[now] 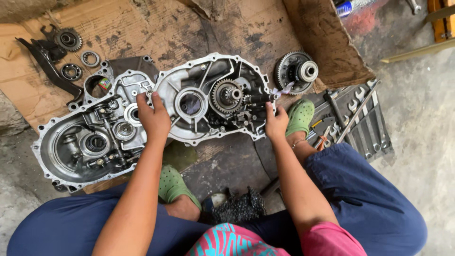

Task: The person assembles internal gears and shafts into a disassembled engine casing, then wipes the exterior of the casing with a cloth. The person handles gears, shafts, and the engine casing by hand.

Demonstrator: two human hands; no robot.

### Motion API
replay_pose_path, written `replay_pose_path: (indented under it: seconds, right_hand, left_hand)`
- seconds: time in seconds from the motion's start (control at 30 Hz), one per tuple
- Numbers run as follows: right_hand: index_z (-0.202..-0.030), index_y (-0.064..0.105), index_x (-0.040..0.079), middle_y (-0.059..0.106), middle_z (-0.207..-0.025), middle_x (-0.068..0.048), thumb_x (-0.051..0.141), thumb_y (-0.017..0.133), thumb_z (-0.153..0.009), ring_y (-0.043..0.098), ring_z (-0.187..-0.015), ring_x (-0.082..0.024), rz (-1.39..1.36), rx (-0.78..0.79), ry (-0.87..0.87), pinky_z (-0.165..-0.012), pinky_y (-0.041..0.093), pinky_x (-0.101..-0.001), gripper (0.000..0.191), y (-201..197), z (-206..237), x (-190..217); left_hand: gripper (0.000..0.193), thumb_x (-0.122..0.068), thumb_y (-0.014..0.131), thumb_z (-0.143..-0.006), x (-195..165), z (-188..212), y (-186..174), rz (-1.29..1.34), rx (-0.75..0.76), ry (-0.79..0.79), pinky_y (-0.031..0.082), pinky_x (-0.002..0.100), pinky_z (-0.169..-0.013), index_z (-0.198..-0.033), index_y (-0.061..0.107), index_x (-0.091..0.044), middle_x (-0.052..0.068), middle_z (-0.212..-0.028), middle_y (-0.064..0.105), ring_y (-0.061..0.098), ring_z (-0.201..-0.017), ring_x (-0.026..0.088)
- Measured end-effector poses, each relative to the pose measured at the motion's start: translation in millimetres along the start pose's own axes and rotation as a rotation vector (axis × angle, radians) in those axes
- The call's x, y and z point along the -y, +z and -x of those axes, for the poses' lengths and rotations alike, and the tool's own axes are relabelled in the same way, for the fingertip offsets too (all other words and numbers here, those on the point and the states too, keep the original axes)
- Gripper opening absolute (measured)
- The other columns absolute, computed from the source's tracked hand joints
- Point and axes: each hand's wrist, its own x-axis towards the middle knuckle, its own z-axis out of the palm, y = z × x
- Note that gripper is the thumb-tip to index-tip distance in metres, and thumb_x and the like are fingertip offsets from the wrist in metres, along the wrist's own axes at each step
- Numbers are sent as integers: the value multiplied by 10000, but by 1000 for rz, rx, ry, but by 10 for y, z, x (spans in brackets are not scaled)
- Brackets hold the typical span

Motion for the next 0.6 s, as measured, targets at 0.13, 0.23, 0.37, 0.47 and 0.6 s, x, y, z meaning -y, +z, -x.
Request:
replay_pose_path:
  seconds: [0.13, 0.23, 0.37, 0.47, 0.6]
  right_hand:
    - [-919, 729, -20, 706, -789, -58, 455, 745, -933, 582, -713, -118, -136, 48, 109, -698, 502, -306, 475, -6, -200, 107]
    - [-884, 736, 3, 683, -741, -29, 466, 755, -912, 564, -666, -105, -145, 87, 204, -644, 486, -300, 464, -28, -403, 201]
    - [-759, 710, -15, 665, -694, -50, 532, 762, -883, 564, -632, -131, -114, 164, 294, -610, 478, -336, 563, -60, -754, 296]
    - [-727, 690, -26, 647, -682, -81, 591, 773, -853, 560, -634, -156, 26, 204, 307, -616, 479, -352, 635, -100, -975, 324]
    - [-779, 696, -37, 685, -740, -76, 570, 822, -782, 606, -672, -149, -56, 261, 290, -634, 503, -344, 621, -104, -1235, 287]
  left_hand:
    - [330, -249, 580, -1070, 22, -158, 83, 55, 10, -88, 440, 421, -996, -1235, 524, 31, 222, -1218, 629, 597, -1129, 332]
    - [321, -245, 592, -1030, -146, -347, 206, 140, 42, -241, 447, 404, -993, -1210, 527, 12, 199, -1210, 632, 589, -1119, 300]
    - [394, -162, 619, -945, -529, -619, 463, 102, 44, -198, 431, 408, -996, -1259, 474, 26, 209, -1218, 601, 576, -1137, 301]
    - [411, -116, 585, -898, -805, -804, 680, 16, 105, -191, 452, 408, -1017, -1265, 479, 36, 226, -1218, 615, 606, -1146, 327]
    - [468, -141, 585, -881, -1017, -992, 915, -133, 54, -228, 439, 441, -1024, -1308, 487, 21, 261, -1264, 595, 587, -1194, 394]
